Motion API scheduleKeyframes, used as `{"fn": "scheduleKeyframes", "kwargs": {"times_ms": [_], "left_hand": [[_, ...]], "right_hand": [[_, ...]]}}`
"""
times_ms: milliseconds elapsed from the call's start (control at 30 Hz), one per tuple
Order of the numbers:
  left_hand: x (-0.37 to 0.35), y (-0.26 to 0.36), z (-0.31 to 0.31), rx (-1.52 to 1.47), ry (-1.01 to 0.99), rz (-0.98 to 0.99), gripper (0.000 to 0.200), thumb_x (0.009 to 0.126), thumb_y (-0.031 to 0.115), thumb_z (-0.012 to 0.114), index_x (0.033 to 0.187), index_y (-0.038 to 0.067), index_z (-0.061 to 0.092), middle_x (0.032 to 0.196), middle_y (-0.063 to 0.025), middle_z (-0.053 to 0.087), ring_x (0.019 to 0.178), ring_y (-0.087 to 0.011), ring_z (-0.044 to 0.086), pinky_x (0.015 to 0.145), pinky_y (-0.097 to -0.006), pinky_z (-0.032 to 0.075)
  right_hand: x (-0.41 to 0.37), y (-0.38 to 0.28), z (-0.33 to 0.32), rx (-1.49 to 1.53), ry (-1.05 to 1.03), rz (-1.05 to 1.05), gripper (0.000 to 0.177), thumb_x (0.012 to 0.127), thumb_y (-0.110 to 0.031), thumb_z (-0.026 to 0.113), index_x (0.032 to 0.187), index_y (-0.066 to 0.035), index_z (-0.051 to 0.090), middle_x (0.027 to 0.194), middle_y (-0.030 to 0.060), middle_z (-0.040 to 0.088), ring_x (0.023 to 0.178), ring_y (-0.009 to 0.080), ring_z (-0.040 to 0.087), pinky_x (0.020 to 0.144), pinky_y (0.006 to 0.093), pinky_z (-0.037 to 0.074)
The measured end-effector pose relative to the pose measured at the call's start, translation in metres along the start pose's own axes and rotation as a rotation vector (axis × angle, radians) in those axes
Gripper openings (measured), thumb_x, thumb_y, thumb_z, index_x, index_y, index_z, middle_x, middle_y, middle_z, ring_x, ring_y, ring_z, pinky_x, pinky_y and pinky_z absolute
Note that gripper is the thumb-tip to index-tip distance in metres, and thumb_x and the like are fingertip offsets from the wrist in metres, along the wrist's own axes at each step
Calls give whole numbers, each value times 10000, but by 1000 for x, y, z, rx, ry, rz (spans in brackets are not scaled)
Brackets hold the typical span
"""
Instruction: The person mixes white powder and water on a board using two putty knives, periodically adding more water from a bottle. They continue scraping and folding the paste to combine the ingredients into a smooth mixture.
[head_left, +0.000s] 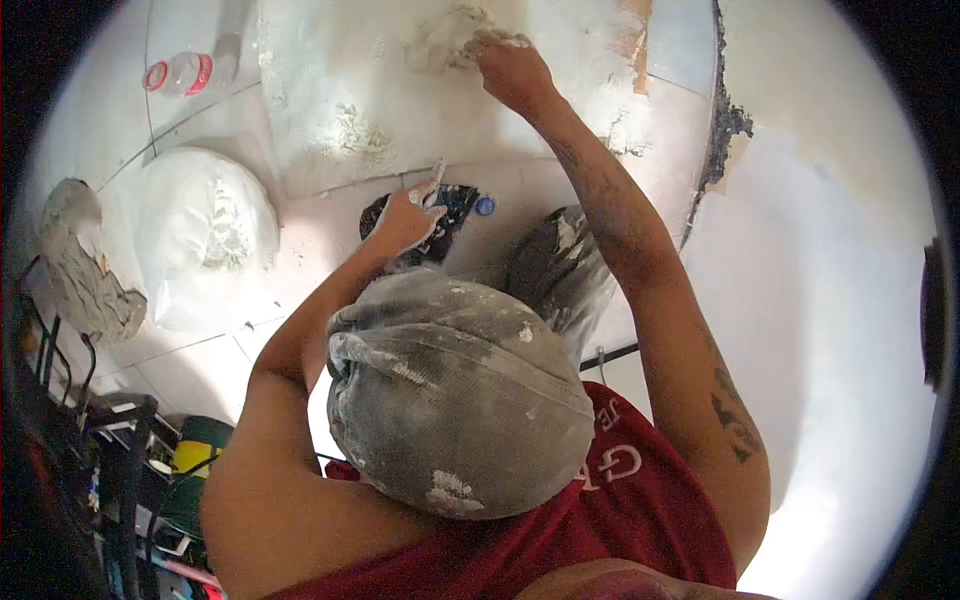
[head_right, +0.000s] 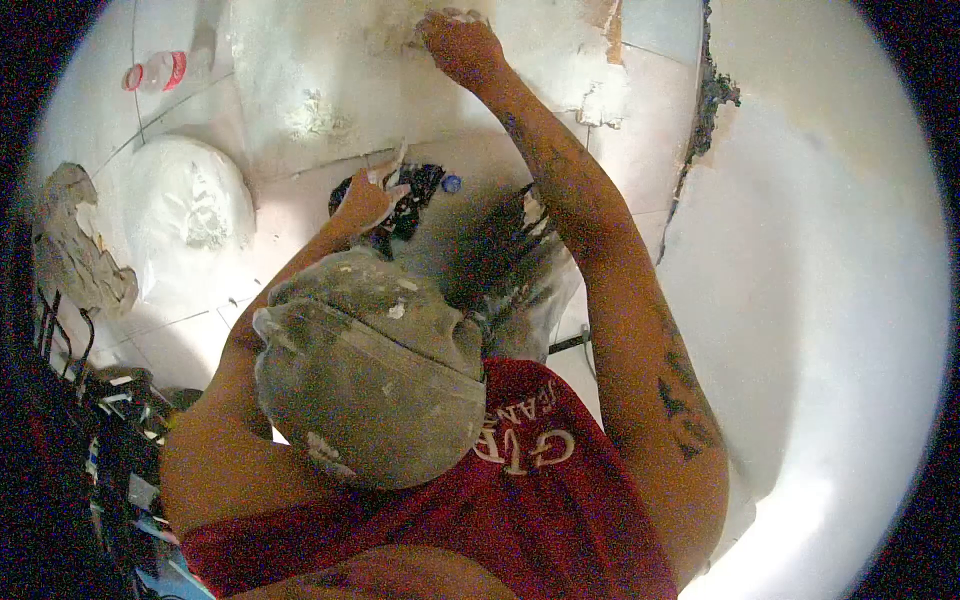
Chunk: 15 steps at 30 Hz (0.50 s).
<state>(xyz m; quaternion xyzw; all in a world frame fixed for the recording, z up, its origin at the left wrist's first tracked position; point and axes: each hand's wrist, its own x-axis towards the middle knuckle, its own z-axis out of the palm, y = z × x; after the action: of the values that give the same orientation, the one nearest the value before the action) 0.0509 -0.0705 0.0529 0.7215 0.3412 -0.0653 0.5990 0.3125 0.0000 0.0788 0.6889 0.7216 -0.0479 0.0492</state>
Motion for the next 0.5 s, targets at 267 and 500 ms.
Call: {"fn": "scheduleKeyframes", "kwargs": {"times_ms": [267, 500], "left_hand": [[-3, -8, 7, 72, 89, 82, 628, 780, 245, 634, 1322, 82, 361, 1165, -210, 536, 1031, -375, 541, 900, -379, 425], [-3, 8, -3, -10, 13, -55, 557, 763, 210, 639, 1261, 54, 444, 1172, -240, 513, 1095, -356, 505, 942, -363, 391]], "right_hand": [[26, 15, -53, -47, 82, 22, 290, 681, 8, 519, 943, -80, 608, 965, 86, 614, 886, 270, 596, 756, 382, 495], [-6, -2, 14, -61, 86, -45, 190, 729, -65, 504, 891, -56, 602, 832, 106, 627, 703, 264, 633, 660, 404, 512]]}}
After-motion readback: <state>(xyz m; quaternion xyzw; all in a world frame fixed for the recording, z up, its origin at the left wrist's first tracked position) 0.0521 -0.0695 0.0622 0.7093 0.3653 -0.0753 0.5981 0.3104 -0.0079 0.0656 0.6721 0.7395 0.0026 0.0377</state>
